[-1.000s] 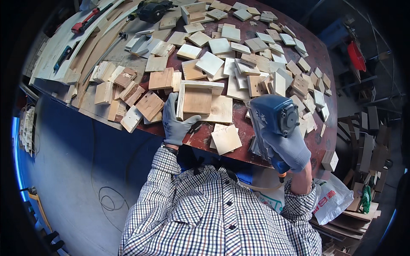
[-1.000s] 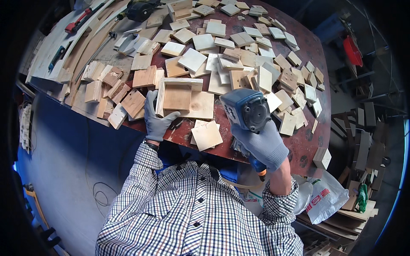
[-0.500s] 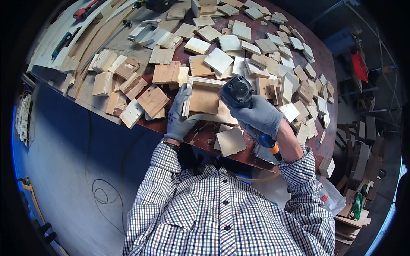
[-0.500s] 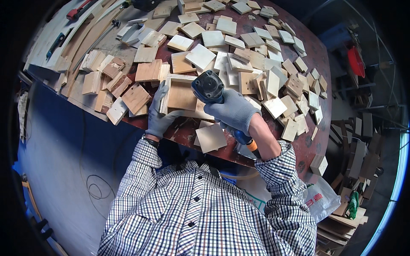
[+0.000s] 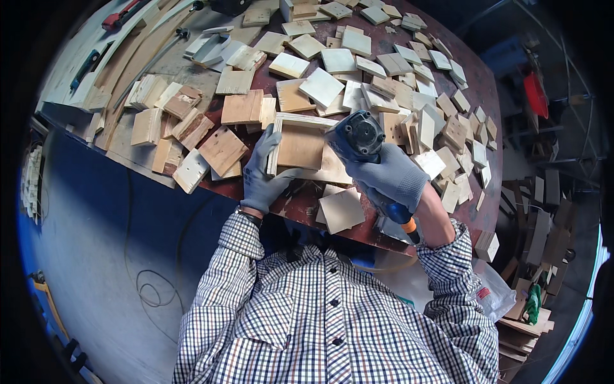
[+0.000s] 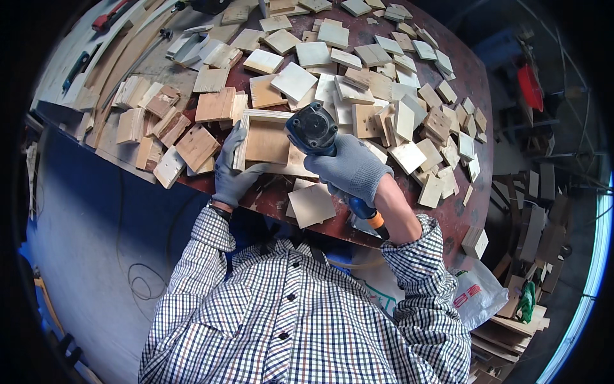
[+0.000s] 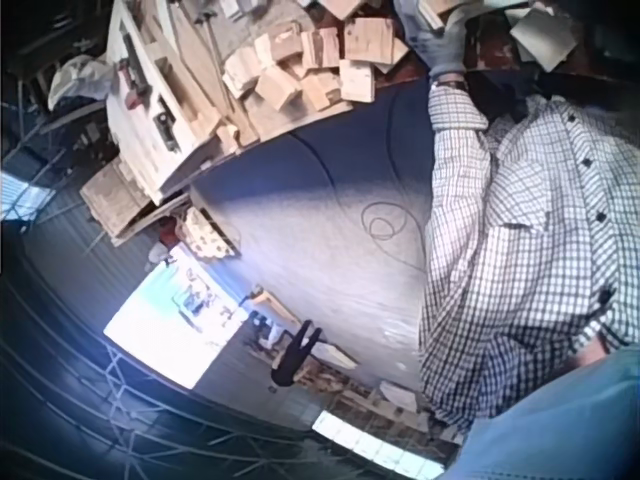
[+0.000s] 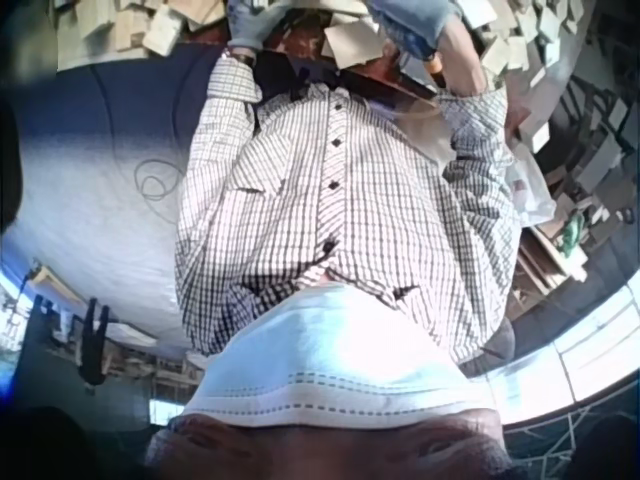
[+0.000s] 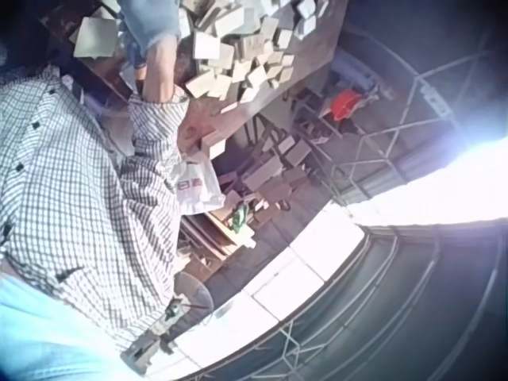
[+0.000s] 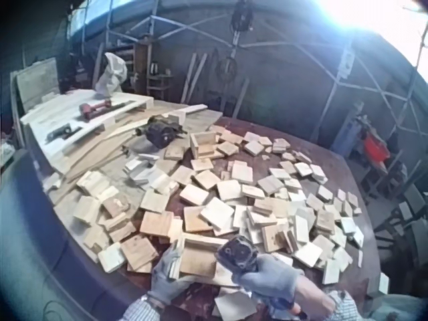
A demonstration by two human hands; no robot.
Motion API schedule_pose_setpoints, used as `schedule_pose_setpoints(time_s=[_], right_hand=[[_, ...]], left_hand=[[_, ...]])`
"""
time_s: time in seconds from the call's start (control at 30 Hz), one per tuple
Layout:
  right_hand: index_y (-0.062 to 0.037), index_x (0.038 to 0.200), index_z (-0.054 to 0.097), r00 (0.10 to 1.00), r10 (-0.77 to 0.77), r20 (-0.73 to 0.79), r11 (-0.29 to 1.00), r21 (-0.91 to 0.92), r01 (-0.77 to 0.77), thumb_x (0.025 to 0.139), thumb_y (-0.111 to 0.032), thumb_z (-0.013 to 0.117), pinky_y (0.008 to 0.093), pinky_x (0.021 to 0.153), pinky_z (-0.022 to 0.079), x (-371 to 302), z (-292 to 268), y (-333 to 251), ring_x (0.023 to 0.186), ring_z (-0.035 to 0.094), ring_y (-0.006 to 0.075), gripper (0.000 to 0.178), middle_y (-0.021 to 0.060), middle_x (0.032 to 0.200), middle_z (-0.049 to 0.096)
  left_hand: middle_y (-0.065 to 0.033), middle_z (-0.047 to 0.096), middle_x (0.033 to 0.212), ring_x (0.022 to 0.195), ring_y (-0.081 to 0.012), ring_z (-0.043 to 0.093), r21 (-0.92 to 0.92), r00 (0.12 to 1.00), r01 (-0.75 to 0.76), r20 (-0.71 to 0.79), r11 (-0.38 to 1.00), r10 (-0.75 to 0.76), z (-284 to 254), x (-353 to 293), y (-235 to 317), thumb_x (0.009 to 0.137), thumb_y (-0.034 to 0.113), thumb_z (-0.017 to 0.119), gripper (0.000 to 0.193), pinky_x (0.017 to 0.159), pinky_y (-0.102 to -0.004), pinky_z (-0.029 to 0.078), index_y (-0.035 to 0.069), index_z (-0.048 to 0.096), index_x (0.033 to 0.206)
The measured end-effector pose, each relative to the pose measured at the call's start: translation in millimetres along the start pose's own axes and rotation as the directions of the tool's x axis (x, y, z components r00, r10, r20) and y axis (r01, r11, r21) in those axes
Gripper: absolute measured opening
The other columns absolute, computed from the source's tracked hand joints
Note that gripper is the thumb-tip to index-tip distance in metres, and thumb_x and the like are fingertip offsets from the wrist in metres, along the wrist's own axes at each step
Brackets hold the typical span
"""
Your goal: The person assembles small wooden boxes by stacking cut pieces and securing them with a nail gun. They then sand the edges of the assembled boxes with a sanding block.
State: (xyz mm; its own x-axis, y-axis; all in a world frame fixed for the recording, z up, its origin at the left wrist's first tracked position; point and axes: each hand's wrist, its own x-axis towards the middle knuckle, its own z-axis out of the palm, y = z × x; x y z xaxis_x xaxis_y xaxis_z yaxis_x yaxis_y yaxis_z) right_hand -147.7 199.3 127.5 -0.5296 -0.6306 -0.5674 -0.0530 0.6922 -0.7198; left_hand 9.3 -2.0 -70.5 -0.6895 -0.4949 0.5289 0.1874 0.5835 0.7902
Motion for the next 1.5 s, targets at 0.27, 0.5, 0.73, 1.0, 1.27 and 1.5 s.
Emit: schedule_pose_setpoints(time_s=[0.27, 0.5, 0.73, 1.0, 1.27, 1.5], right_hand=[[-0.0031, 0.106, 0.072, 0.994, -0.113, -0.011, 0.994, -0.013, 0.113, 0.085, -0.032, 0.072, 0.0341, 0.075, 0.057, 7.3, -10.5, -13.8, 0.076, 0.068, 0.0168, 0.036, 0.0085, 0.088, 0.072], [-0.0051, 0.116, 0.072, 0.991, -0.129, 0.015, 0.992, -0.005, 0.129, 0.087, -0.031, 0.073, 0.0304, 0.074, 0.053, 17.0, -11.0, -17.8, 0.077, 0.064, 0.0136, 0.039, 0.0053, 0.088, 0.069], [-0.0045, 0.119, 0.073, 0.998, -0.036, 0.048, 0.995, -0.087, 0.040, 0.084, -0.032, 0.072, 0.0333, 0.084, 0.055, 18.6, -11.1, -27.4, 0.084, 0.067, 0.0168, 0.045, 0.0090, 0.095, 0.074], [-0.0061, 0.122, 0.072, 0.995, -0.021, 0.095, 0.993, -0.118, 0.032, 0.085, -0.030, 0.071, 0.0334, 0.085, 0.055, 21.9, -16.7, -30.5, 0.084, 0.067, 0.0174, 0.044, 0.0094, 0.097, 0.075], [-0.0032, 0.108, 0.066, 0.999, -0.042, 0.031, 0.997, -0.063, 0.043, 0.086, -0.013, 0.067, 0.0252, 0.043, 0.047, 12.1, -4.6, -50.3, 0.050, 0.056, 0.0081, 0.024, 0.0007, 0.073, 0.061], [-0.0036, 0.098, 0.070, 0.996, -0.075, 0.051, 0.982, -0.171, 0.082, 0.086, -0.019, 0.071, 0.0270, 0.055, 0.049, 28.7, -10.2, -42.4, 0.061, 0.058, 0.0090, 0.020, 0.0011, 0.074, 0.063]], left_hand=[[-0.0166, 0.056, 0.153, 0.147, -0.0385, 0.050, -0.001, 1.000, -0.029, -0.005, 1.000, 0.029, -2.0, -2.2, -1.3, 0.070, 0.017, 0.097, 0.087, 0.119, -0.0464, 0.047, 0.016, 0.051, 0.144], [-0.0143, 0.057, 0.151, 0.146, -0.0396, 0.051, 0.061, 1.000, -0.025, 0.004, 0.998, 0.025, -0.6, 0.9, 4.7, 0.073, 0.027, 0.098, 0.086, 0.119, -0.0473, 0.046, 0.012, 0.049, 0.143], [-0.0158, 0.057, 0.150, 0.145, -0.0403, 0.051, 0.082, 0.999, -0.050, 0.008, 0.995, 0.049, -1.3, 0.0, 1.8, 0.073, 0.029, 0.098, 0.088, 0.118, -0.0483, 0.047, 0.012, 0.048, 0.143], [-0.0181, 0.055, 0.153, 0.144, -0.0409, 0.053, 0.071, 0.999, -0.036, 0.013, 0.997, 0.035, -2.3, -0.2, 4.1, 0.073, 0.027, 0.097, 0.090, 0.117, -0.0487, 0.049, 0.014, 0.045, 0.146], [-0.0190, 0.054, 0.153, 0.144, -0.0423, 0.052, 0.054, 0.999, -0.048, 0.020, 0.997, 0.047, -2.2, -1.8, 6.9, 0.075, 0.029, 0.096, 0.088, 0.116, -0.0498, 0.049, 0.014, 0.045, 0.145], [-0.0205, 0.053, 0.154, 0.144, -0.0407, 0.052, 0.068, 0.999, -0.052, -0.009, 0.996, 0.052, -0.4, 3.2, 5.1, 0.071, 0.023, 0.098, 0.091, 0.117, -0.0476, 0.049, 0.014, 0.047, 0.145]])
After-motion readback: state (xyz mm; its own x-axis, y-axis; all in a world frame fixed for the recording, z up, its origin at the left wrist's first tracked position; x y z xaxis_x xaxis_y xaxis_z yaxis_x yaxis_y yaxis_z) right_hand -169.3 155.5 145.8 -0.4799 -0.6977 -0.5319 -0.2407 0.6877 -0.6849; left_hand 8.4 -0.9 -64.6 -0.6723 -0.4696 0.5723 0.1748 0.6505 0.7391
